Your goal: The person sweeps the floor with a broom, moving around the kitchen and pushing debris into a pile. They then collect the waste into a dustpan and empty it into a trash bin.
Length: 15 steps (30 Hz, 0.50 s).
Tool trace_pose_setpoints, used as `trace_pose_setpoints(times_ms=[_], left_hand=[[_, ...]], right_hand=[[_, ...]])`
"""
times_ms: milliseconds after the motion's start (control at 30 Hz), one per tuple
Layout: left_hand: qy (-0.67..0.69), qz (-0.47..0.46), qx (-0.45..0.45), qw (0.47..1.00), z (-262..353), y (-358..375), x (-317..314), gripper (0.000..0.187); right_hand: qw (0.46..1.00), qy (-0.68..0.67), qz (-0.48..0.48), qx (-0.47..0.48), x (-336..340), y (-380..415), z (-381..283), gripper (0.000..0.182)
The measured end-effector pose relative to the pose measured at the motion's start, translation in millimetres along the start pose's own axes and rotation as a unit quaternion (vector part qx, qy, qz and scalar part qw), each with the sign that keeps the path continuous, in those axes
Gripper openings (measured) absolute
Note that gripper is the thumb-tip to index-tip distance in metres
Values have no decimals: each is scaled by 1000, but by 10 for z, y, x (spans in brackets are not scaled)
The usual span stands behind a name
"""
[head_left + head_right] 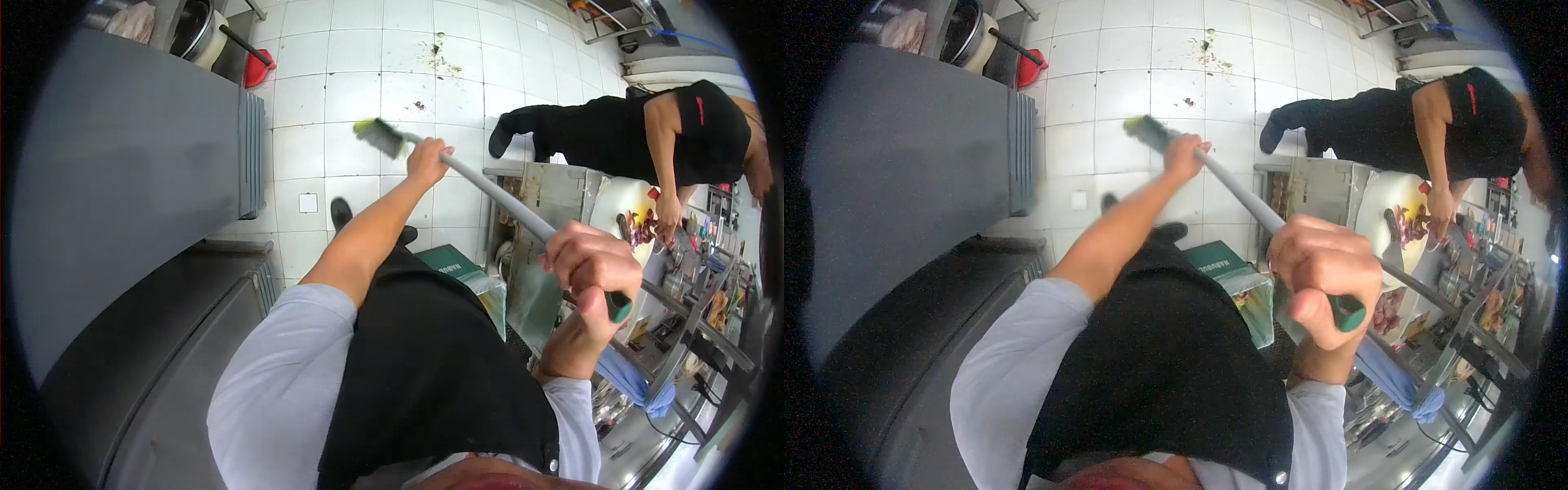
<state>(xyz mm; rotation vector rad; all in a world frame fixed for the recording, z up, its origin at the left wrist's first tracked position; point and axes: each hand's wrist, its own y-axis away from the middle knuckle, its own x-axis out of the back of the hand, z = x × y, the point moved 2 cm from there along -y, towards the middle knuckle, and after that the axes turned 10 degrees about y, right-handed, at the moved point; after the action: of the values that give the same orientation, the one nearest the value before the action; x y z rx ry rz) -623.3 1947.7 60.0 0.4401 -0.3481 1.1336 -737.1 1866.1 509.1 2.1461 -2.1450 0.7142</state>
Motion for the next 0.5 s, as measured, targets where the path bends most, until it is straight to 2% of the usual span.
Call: trace_pose_setpoints(times_ms=[100,267,333,400,467,500], left_hand=[[37,-6,4,999,305,-246,193,33],[103,10,-131,986,518,-321,469,31],[86,-35,-180,979,490,-173,763,30],[114,-46,-201,972,337,147,1107,44],[78,-69,-123,987,-24,493,1467,45],[51,-73,-81,993,-304,660,1616,44]], right_hand=[[999,32,3,27,-89,-115,-63,65],[996,28,-29,83,261,-189,-373,66],[995,12,-20,94,294,-213,-615,66],[996,-53,-18,65,318,-383,-645,65],[990,-132,-25,33,361,-495,-422,63],[989,-144,-5,-15,203,-652,-260,59]])
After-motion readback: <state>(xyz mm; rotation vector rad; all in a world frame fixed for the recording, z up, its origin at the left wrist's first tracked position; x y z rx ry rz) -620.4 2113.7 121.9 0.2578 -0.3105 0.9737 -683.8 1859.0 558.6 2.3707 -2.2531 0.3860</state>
